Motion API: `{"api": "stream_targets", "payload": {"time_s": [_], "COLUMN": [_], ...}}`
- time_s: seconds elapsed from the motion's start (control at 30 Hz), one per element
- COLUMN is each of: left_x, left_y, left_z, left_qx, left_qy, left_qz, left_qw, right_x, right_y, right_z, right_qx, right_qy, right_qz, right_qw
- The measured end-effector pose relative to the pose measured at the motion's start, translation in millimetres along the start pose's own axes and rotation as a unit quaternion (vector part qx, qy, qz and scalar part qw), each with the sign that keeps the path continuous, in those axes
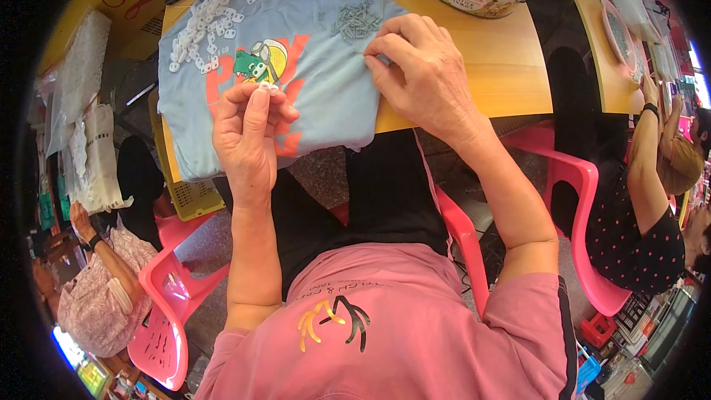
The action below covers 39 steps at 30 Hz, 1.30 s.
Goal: Manually assembling and inspecting small plastic components on a printed t-shirt at a manual workstation.
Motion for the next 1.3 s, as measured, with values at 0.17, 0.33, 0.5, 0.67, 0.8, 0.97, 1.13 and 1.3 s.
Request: {"api": "stream_targets", "payload": {"time_s": [0.17, 0.33, 0.5, 0.67, 0.8, 0.97, 1.13, 1.3], "left_x": [-1, -1, 0, -1, 0, -1, 0, 0], "left_y": [0, 0, 1, 1, 2, 4, 5, 3], "left_z": [-1, -1, -1, -1, -2, -4, -7, -5], "left_qx": [0.005, 0.011, -0.006, 0.013, 0.0, 0.005, -0.023, -0.019], "left_qy": [-0.007, -0.009, -0.01, -0.013, -0.014, -0.031, -0.043, -0.043], "left_qz": [-0.002, 0.0, -0.001, -0.017, 0.003, -0.011, -0.011, -0.007], "left_qw": [1.0, 1.0, 1.0, 1.0, 1.0, 0.999, 0.999, 0.999], "right_x": [-2, -8, -11, -12, -8, -7, -7, -10], "right_y": [6, 0, -3, -2, 6, 4, 4, -5], "right_z": [-1, -7, -10, -13, -13, -14, -11, -9], "right_qx": [-0.013, 0.047, 0.062, 0.075, -0.008, -0.064, -0.02, -0.014], "right_qy": [0.015, -0.013, -0.024, -0.016, -0.023, -0.029, -0.01, -0.01], "right_qz": [-0.025, -0.015, -0.01, -0.001, -0.066, -0.094, -0.048, -0.027], "right_qw": [0.999, 0.999, 0.998, 0.997, 0.998, 0.993, 0.999, 0.999]}}
Point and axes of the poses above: each hand's wrist, its own x-axis away from the middle knuckle, its own z-axis out of the back of the hand, y = z × x, the point moved 8 cm from there along -x, towards the middle knuckle, and after that the axes turned 1 degree about x, right-handed, at the moved point
